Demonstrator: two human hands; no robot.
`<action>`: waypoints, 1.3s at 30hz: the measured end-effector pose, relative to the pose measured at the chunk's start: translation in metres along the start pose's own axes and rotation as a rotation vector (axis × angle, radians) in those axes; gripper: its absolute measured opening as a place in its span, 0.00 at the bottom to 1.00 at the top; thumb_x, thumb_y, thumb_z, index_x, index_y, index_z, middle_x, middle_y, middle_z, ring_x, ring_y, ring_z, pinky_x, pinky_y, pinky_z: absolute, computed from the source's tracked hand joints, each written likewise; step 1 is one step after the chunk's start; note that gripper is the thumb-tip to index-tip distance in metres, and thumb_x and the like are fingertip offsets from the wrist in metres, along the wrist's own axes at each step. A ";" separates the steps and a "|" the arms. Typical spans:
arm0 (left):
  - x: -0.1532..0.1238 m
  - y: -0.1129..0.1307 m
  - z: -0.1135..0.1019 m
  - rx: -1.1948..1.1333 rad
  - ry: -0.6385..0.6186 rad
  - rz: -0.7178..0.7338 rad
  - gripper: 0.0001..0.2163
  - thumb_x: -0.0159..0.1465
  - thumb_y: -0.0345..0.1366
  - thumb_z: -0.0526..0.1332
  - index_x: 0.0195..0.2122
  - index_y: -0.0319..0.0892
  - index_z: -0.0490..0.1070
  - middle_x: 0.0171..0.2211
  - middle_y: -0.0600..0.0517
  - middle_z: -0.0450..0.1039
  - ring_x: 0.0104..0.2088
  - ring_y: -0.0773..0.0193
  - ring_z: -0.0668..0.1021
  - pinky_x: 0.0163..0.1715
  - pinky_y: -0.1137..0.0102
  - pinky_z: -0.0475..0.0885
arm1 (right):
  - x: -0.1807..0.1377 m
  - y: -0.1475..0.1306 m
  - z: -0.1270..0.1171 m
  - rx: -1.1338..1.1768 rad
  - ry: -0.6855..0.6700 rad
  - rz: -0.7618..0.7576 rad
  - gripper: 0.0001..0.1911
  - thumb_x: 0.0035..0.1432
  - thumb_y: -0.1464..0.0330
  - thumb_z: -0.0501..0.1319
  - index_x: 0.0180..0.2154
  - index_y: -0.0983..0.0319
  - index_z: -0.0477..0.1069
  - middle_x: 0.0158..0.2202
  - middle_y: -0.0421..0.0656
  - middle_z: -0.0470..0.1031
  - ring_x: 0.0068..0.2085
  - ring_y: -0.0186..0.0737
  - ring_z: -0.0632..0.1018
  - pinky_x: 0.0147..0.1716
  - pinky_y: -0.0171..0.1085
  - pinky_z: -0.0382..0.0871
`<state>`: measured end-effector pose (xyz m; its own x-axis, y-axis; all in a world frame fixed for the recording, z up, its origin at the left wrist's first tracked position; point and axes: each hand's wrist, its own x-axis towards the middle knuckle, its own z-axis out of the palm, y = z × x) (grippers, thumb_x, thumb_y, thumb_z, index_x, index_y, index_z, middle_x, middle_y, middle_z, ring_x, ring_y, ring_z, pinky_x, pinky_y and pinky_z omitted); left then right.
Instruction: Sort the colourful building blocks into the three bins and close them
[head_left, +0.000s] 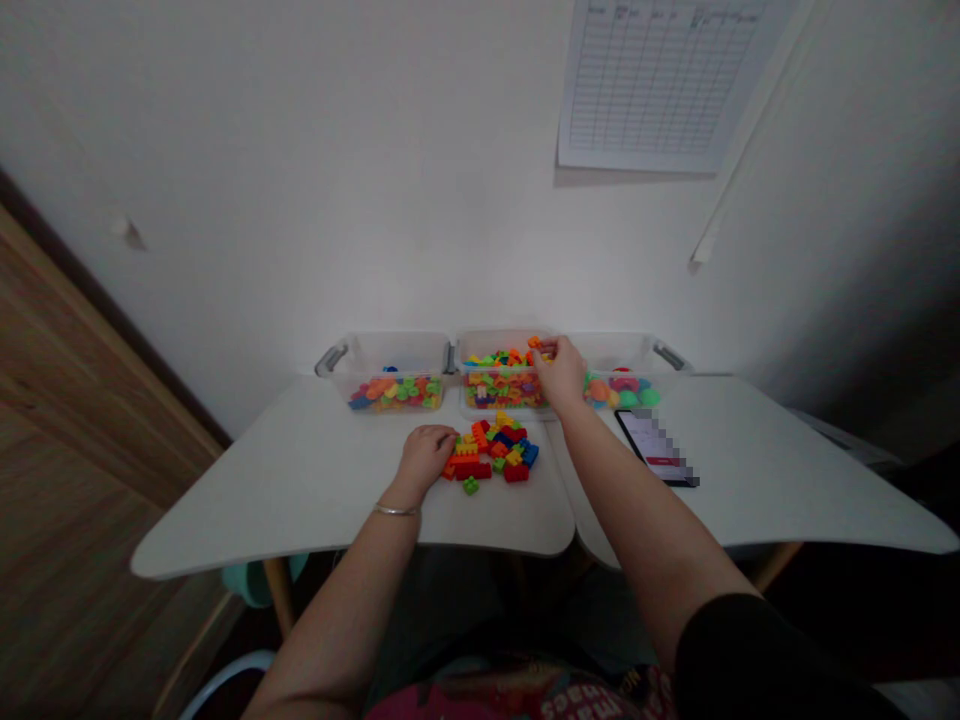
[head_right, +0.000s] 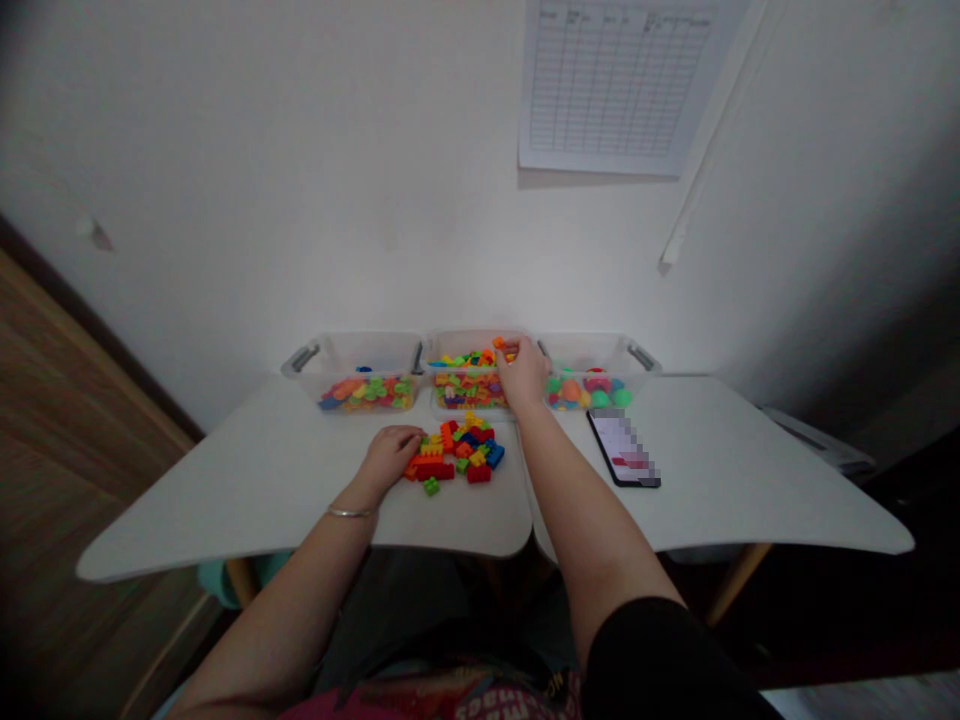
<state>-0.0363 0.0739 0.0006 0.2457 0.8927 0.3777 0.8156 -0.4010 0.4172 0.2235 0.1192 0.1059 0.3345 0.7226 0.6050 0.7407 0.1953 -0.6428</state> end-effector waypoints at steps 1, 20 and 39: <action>0.000 0.000 0.000 -0.002 -0.001 0.000 0.14 0.64 0.36 0.53 0.39 0.43 0.79 0.43 0.48 0.81 0.46 0.57 0.78 0.53 0.62 0.68 | 0.002 -0.002 0.002 -0.037 -0.014 0.006 0.08 0.58 0.65 0.60 0.40 0.60 0.70 0.38 0.44 0.79 0.42 0.44 0.76 0.46 0.42 0.62; 0.000 0.005 -0.004 0.017 -0.023 -0.027 0.15 0.63 0.37 0.53 0.39 0.43 0.79 0.43 0.48 0.81 0.47 0.57 0.78 0.54 0.63 0.68 | -0.051 0.021 -0.012 0.205 -0.127 -0.217 0.08 0.55 0.70 0.58 0.37 0.60 0.74 0.38 0.47 0.78 0.40 0.44 0.76 0.44 0.43 0.70; 0.000 0.007 -0.006 0.011 -0.018 -0.017 0.14 0.63 0.35 0.54 0.39 0.43 0.80 0.42 0.47 0.81 0.45 0.58 0.79 0.52 0.64 0.70 | -0.124 0.061 -0.028 -0.110 -0.526 -0.028 0.21 0.49 0.63 0.69 0.46 0.59 0.76 0.46 0.47 0.79 0.47 0.48 0.77 0.49 0.44 0.67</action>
<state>-0.0342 0.0698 0.0086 0.2410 0.9032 0.3551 0.8256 -0.3832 0.4143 0.2435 0.0225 0.0046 -0.0028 0.9583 0.2857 0.8111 0.1693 -0.5599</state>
